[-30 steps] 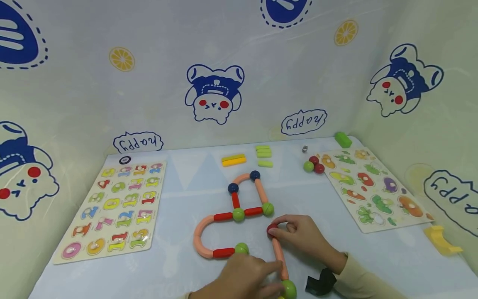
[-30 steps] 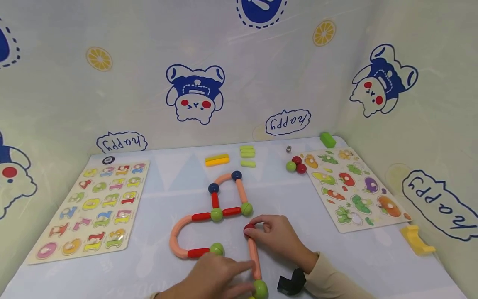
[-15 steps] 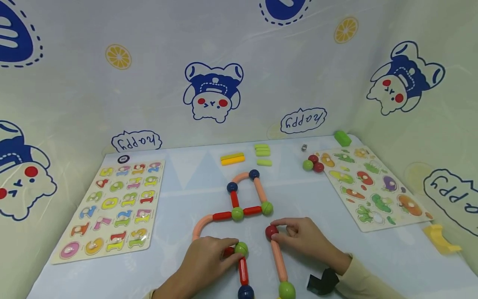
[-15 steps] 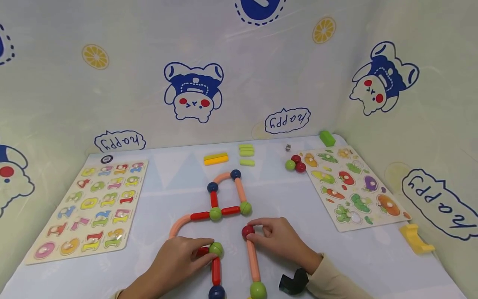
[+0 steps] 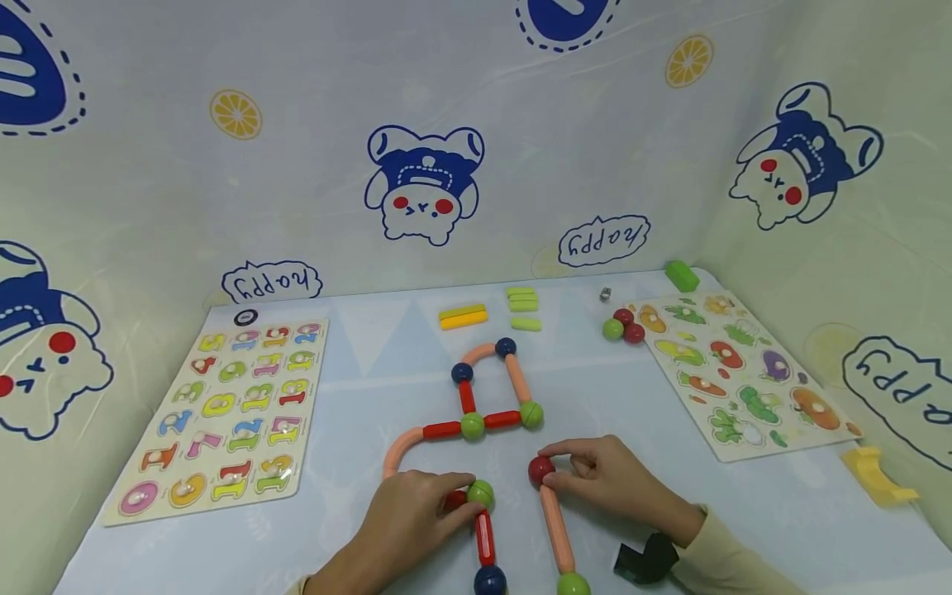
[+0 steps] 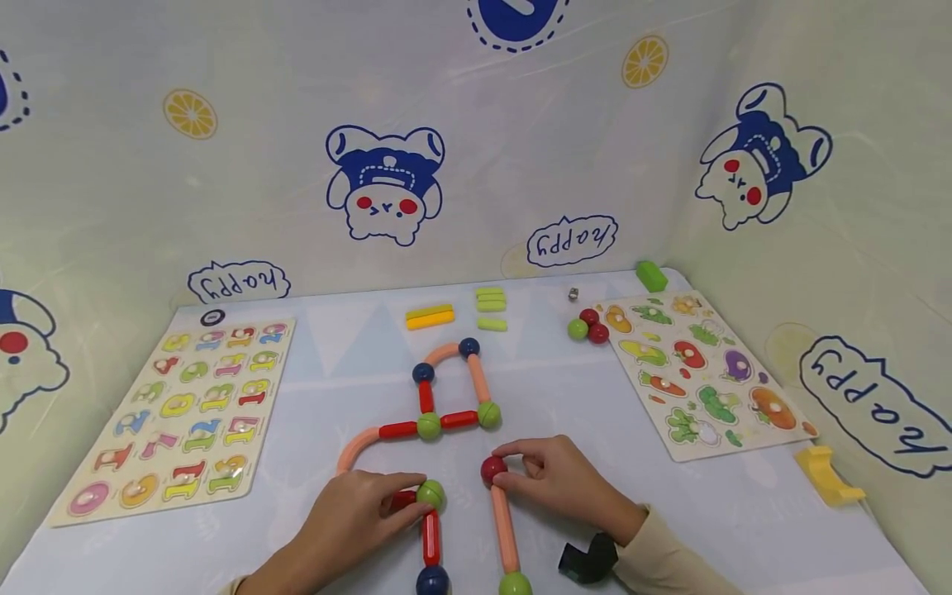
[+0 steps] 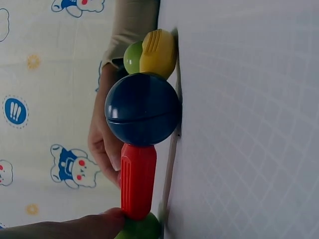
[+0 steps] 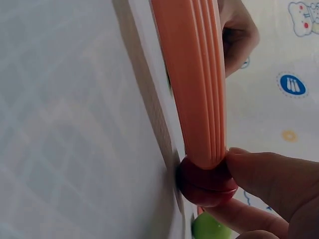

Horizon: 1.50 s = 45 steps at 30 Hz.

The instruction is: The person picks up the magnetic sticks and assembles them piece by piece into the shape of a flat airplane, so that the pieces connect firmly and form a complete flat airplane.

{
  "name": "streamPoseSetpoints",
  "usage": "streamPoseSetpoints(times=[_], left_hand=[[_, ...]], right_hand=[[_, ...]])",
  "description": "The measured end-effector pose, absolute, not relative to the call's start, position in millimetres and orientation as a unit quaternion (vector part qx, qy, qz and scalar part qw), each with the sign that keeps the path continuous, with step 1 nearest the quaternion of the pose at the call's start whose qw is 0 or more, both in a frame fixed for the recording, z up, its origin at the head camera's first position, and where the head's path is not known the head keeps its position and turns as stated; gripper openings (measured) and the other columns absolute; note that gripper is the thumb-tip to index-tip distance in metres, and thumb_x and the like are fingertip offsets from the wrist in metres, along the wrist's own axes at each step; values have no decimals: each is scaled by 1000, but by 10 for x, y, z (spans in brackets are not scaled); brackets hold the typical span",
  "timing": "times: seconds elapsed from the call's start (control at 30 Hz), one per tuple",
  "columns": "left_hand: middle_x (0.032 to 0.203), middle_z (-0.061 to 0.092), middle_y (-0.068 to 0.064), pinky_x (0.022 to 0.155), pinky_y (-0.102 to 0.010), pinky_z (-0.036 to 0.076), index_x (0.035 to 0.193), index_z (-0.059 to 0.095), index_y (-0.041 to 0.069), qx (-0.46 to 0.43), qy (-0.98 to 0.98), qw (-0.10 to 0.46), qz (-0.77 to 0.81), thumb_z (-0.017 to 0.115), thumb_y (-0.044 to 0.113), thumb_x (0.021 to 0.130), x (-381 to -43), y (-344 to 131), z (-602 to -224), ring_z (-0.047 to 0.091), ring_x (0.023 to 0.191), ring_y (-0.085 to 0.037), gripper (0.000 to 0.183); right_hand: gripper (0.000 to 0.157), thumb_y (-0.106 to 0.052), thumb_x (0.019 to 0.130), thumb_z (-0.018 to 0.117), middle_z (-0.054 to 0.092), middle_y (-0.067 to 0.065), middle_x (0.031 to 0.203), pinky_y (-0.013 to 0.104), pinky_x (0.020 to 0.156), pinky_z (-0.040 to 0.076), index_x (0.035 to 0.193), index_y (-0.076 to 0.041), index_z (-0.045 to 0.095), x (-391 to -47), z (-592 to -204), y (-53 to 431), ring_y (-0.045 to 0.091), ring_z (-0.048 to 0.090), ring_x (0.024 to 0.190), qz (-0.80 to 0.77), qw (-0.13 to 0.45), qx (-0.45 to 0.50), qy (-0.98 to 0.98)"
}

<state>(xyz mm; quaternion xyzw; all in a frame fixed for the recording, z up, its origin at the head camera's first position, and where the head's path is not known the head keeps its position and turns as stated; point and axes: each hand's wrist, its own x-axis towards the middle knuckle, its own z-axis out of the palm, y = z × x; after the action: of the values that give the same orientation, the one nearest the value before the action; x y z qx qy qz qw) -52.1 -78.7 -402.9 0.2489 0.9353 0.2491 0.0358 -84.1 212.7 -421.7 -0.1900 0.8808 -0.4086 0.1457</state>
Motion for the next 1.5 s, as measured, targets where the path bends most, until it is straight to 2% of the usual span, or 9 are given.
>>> streamPoseSetpoints(times=[0.13,0.23,0.5,0.63,0.77,0.97,1.3,1.4,1.5], left_hand=[[48,38,20,48,-18,36,109,71,20,247,935,37,251,65,52,82,-528,-791,-4022,40,47,3,43],[48,38,20,48,-18,36,109,71,20,245,934,37,256,65,52,82,-539,-797,-4012,40,47,2,43],[48,39,18,47,-19,34,111,70,22,243,933,45,262,65,52,82,-559,-813,-4005,40,48,1,42],[48,39,18,48,-19,35,112,70,22,242,931,51,267,65,51,82,-558,-815,-4011,40,48,1,42],[48,40,19,48,-19,34,111,71,23,240,929,55,275,65,52,81,-549,-803,-4023,40,48,1,42],[46,38,17,46,-19,33,112,70,24,237,928,63,279,64,52,81,-537,-775,-4031,39,46,0,42],[45,36,15,45,-19,31,112,70,25,238,929,58,275,63,53,82,-538,-787,-4024,38,44,-1,42],[46,36,15,45,-19,30,112,70,25,241,929,59,275,61,54,82,-528,-788,-4036,38,44,0,42],[46,36,15,46,-19,30,112,70,26,241,929,61,275,61,55,82,-518,-784,-4045,38,45,0,43]], right_hand=[[34,-53,82,64,34,-10,48,20,42,27,109,-33,67,-914,-4192,2154,4,32,42,-397,145,-195,885],[37,-54,81,63,36,-9,48,22,41,28,110,-30,68,-1072,-4104,2187,7,35,42,-383,113,-191,897],[33,-47,84,65,43,3,54,27,41,32,108,-25,68,-1928,-3887,2185,21,43,47,-344,3,-123,931],[33,-41,86,66,45,5,58,28,43,34,115,-25,65,-2343,-3909,2106,23,44,50,-305,5,-95,948],[40,-41,86,65,45,5,59,28,45,34,120,-22,62,-2587,-3987,2049,22,44,50,-289,12,-77,954],[37,-39,84,67,48,6,64,29,49,34,114,-19,65,-2705,-4059,2003,23,46,57,-293,17,-57,954],[28,-37,85,67,60,2,93,33,70,44,105,-19,68,-2803,-4155,2009,23,50,83,-271,37,-25,961],[28,-36,85,67,60,3,90,33,66,44,106,-18,68,-2742,-4154,2045,23,51,81,-262,33,-27,964],[29,-37,85,67,57,4,77,31,57,42,107,-19,68,-2593,-4116,2094,22,51,70,-253,14,-43,966]])
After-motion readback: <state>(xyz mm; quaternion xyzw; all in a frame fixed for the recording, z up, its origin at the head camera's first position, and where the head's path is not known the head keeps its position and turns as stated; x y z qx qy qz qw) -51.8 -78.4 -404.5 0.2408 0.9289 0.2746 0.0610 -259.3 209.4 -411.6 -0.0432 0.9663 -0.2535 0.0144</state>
